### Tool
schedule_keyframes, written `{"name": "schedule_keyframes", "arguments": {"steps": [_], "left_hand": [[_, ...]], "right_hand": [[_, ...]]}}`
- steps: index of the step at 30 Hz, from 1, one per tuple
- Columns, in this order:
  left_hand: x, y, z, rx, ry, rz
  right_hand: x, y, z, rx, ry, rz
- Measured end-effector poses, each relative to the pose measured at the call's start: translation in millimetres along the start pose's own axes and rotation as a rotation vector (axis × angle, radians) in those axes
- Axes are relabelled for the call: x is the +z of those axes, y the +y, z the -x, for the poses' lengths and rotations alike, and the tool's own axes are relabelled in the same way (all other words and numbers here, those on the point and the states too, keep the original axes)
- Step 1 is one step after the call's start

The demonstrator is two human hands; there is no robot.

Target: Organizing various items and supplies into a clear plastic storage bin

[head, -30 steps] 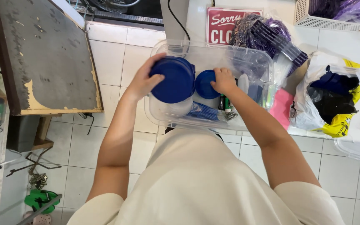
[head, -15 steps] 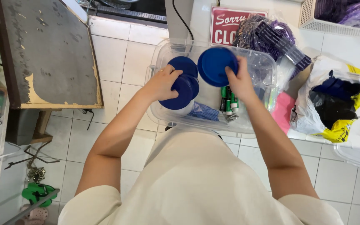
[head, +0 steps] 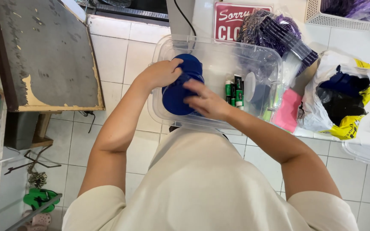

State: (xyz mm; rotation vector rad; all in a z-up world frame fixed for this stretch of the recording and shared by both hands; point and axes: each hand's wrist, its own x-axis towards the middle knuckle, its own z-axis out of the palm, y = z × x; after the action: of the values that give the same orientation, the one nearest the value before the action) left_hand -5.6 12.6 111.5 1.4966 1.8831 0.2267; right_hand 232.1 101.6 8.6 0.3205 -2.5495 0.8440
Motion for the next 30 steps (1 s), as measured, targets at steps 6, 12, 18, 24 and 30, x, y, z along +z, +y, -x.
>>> {"name": "schedule_keyframes", "arguments": {"steps": [6,12,18,24,30], "left_hand": [[33,-20,-10,0.105,-0.109,-0.183],[18,1,16,0.043,-0.045,-0.220],[21,-20,-9,0.083,0.141,-0.212],[49,23,18,0.229,-0.005,-0.306],[78,5,5,0.224,-0.031,-0.423]], "right_hand": [[1,-12,-19,1.303,0.134,-0.736],[38,22,-3,1.191,0.163,-0.872],[24,30,-18,1.197,0.347,-0.864],[48,43,2,1.045,0.327,-0.704],[-70,-9,37,0.849,0.273,-0.698]]}}
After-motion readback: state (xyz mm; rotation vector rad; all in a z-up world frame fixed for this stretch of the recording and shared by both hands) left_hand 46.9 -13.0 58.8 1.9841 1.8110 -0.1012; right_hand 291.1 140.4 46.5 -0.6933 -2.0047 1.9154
